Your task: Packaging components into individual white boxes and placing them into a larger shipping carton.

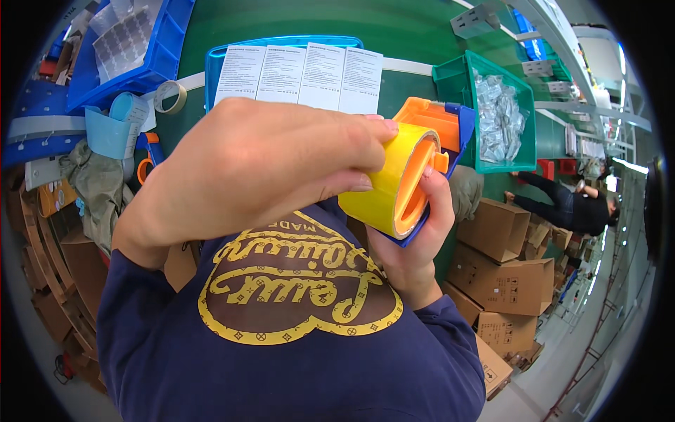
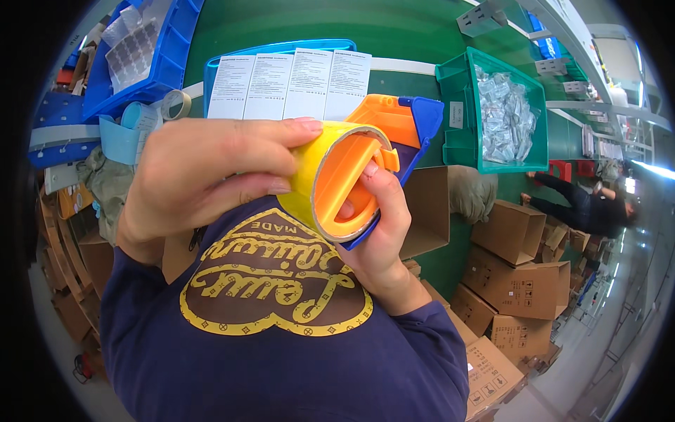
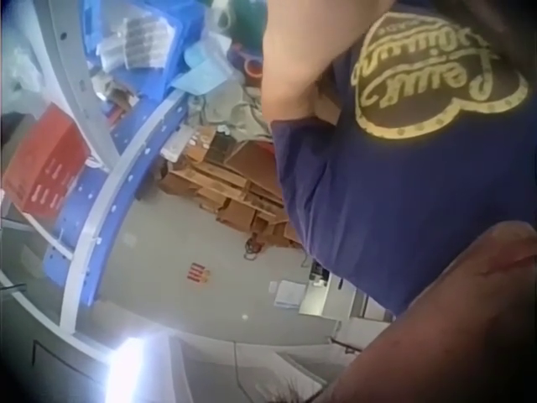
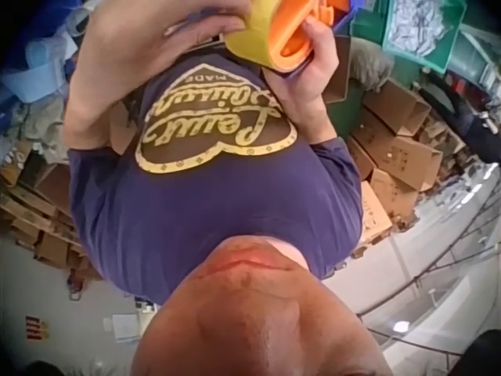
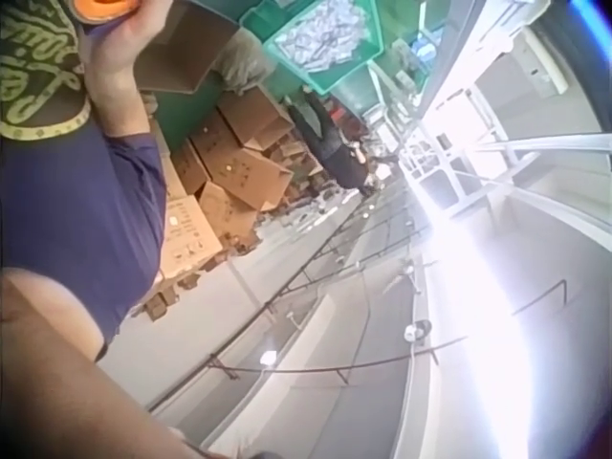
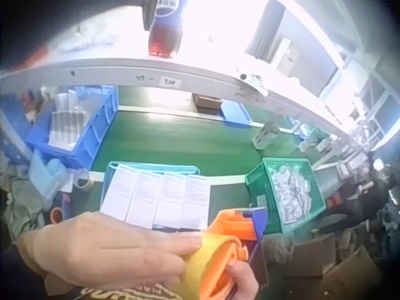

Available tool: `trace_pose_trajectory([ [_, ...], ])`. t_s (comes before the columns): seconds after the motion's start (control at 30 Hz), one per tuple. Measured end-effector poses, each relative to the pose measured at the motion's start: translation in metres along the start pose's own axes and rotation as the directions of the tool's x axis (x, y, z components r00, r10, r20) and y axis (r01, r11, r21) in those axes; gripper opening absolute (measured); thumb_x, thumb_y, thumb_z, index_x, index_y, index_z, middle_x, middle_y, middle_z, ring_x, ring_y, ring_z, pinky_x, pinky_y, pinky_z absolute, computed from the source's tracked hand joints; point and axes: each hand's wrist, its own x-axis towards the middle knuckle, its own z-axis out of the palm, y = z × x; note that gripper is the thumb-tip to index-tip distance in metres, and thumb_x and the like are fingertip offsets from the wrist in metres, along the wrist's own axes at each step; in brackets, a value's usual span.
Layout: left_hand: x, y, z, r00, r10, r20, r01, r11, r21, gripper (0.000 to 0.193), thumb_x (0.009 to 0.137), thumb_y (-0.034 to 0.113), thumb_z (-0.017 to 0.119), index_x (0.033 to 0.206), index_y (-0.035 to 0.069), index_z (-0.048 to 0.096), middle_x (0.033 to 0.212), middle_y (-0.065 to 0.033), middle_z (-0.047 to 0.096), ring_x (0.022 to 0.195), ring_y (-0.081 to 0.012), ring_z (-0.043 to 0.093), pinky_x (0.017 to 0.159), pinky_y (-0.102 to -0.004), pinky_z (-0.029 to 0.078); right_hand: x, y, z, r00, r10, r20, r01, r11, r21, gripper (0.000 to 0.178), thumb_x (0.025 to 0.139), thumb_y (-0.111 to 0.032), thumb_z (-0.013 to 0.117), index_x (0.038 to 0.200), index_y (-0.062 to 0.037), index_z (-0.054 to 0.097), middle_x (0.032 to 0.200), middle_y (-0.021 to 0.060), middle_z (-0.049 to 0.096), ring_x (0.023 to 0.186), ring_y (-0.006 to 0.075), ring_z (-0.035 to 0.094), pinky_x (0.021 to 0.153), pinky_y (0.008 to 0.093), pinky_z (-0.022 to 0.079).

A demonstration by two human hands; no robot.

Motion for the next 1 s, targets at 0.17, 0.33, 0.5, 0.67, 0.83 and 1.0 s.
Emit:
trace_pose_trajectory([
  [0.17, -0.002, -0.001, 0.009, 0.992, 0.118, -0.039, -0.113, 0.987, 0.119, 0.018, 0.075, 0.002, 0.073, 0.091, -0.001, 0.065, 0.107, -0.0215, 0.069, 0.089, -0.0316, 0.072, 0.074, -0.0321, 0.059, -0.002, 0.002, 0.002, 0.994, -0.03, -0.104, 0.025, 0.998, -0.051, 0.033, 0.094, -0.029, 0.043, 0.115, -0.005, 0.053, 0.101, 0.0053, 0.061, 0.087, 0.0114, 0.059, 0.077, 0.0262, 0.047],
  [0.33, -0.006, -0.009, 0.023, 0.98, 0.172, -0.099, -0.156, 0.977, 0.145, 0.018, 0.076, 0.004, 0.069, 0.092, -0.002, 0.062, 0.103, -0.0207, 0.069, 0.089, -0.0313, 0.072, 0.075, -0.0328, 0.06, -0.003, 0.006, 0.001, 0.993, -0.061, -0.105, 0.056, 0.997, -0.053, 0.038, 0.095, -0.03, 0.042, 0.12, -0.0038, 0.052, 0.109, 0.0076, 0.06, 0.099, 0.0149, 0.059, 0.087, 0.0299, 0.046],
  [0.5, -0.007, -0.013, 0.033, 0.966, 0.216, -0.145, -0.183, 0.96, 0.211, 0.019, 0.077, 0.005, 0.066, 0.094, -0.002, 0.061, 0.099, -0.0183, 0.07, 0.088, -0.0298, 0.072, 0.075, -0.0328, 0.061, 0.001, 0.008, -0.004, 0.988, -0.084, -0.13, 0.08, 0.996, -0.034, 0.038, 0.095, -0.031, 0.042, 0.121, -0.0042, 0.051, 0.111, 0.0075, 0.06, 0.102, 0.0156, 0.059, 0.089, 0.0304, 0.046],
  [0.67, -0.01, -0.01, 0.036, 0.972, 0.105, -0.211, -0.075, 0.986, 0.146, 0.017, 0.078, 0.001, 0.067, 0.094, -0.002, 0.062, 0.101, -0.0171, 0.07, 0.089, -0.0292, 0.071, 0.074, -0.0316, 0.06, -0.003, 0.013, -0.003, 0.99, -0.088, -0.112, 0.084, 0.995, -0.046, 0.036, 0.095, -0.03, 0.045, 0.12, -0.0053, 0.052, 0.11, 0.0072, 0.06, 0.1, 0.0152, 0.06, 0.087, 0.0295, 0.047],
  [0.83, -0.009, -0.009, 0.029, 0.987, -0.003, -0.161, -0.024, 0.986, -0.164, 0.021, 0.08, -0.005, 0.07, 0.099, -0.002, 0.063, 0.11, -0.0202, 0.069, 0.103, -0.0326, 0.068, 0.086, -0.0343, 0.056, 0.001, 0.008, -0.006, 0.988, -0.088, -0.128, 0.093, 0.995, 0.027, 0.03, 0.095, -0.03, 0.046, 0.114, -0.0077, 0.054, 0.101, 0.004, 0.061, 0.089, 0.0118, 0.06, 0.08, 0.0268, 0.048],
  [1.0, -0.007, -0.007, 0.024, 0.982, -0.006, -0.19, -0.015, 0.994, -0.111, 0.019, 0.077, 0.0, 0.073, 0.095, 0.003, 0.066, 0.104, -0.0121, 0.071, 0.094, -0.0264, 0.07, 0.077, -0.031, 0.058, -0.001, 0.008, -0.008, 0.994, -0.071, -0.088, 0.074, 0.997, 0.038, 0.028, 0.094, -0.029, 0.045, 0.111, -0.0083, 0.054, 0.098, 0.0028, 0.06, 0.084, 0.0103, 0.059, 0.076, 0.0257, 0.048],
])
